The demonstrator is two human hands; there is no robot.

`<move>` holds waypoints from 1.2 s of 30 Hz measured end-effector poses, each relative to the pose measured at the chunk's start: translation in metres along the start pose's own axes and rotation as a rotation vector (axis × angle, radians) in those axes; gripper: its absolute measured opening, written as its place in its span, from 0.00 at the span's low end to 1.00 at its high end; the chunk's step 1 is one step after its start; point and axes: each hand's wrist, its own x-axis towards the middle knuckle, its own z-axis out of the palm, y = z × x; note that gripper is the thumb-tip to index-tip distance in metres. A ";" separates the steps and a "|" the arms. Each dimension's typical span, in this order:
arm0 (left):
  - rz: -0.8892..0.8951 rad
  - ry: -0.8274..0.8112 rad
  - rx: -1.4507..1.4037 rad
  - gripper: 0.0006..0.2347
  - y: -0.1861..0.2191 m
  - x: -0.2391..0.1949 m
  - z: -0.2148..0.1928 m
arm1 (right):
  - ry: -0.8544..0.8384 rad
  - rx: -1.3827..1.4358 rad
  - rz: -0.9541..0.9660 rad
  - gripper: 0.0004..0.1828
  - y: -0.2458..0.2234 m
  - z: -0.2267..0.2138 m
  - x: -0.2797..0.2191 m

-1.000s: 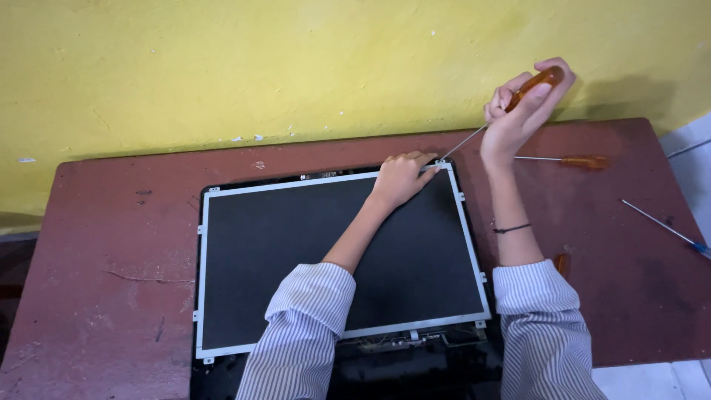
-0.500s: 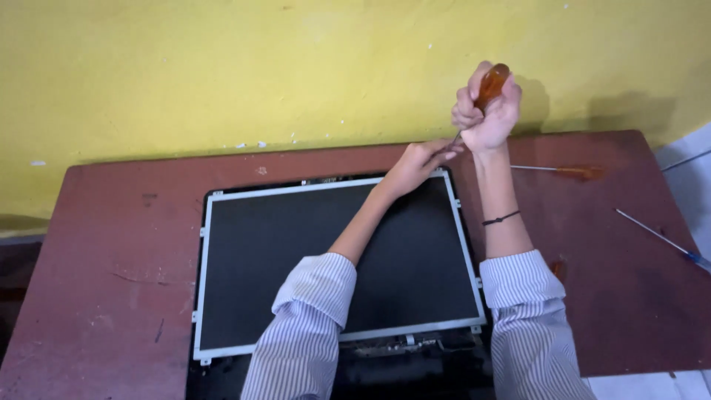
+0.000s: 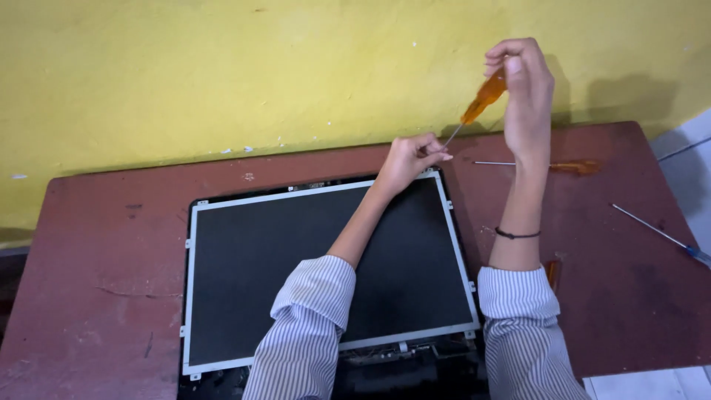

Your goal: The person uses a screwdriver to remove screws from the frame of a flat-screen monitor placed on a table. After removing the screws, the person lifts the front panel to reveal the internal components.

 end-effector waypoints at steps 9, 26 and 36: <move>0.012 -0.042 0.030 0.20 0.018 0.008 -0.006 | -0.071 -0.338 -0.190 0.13 -0.026 -0.008 -0.010; -0.048 -0.027 -0.093 0.14 0.014 0.006 -0.001 | -0.031 -0.164 -0.116 0.17 -0.043 0.006 -0.007; -0.012 -0.179 -0.121 0.06 -0.031 0.007 -0.006 | 0.015 0.342 0.082 0.10 -0.017 0.032 -0.006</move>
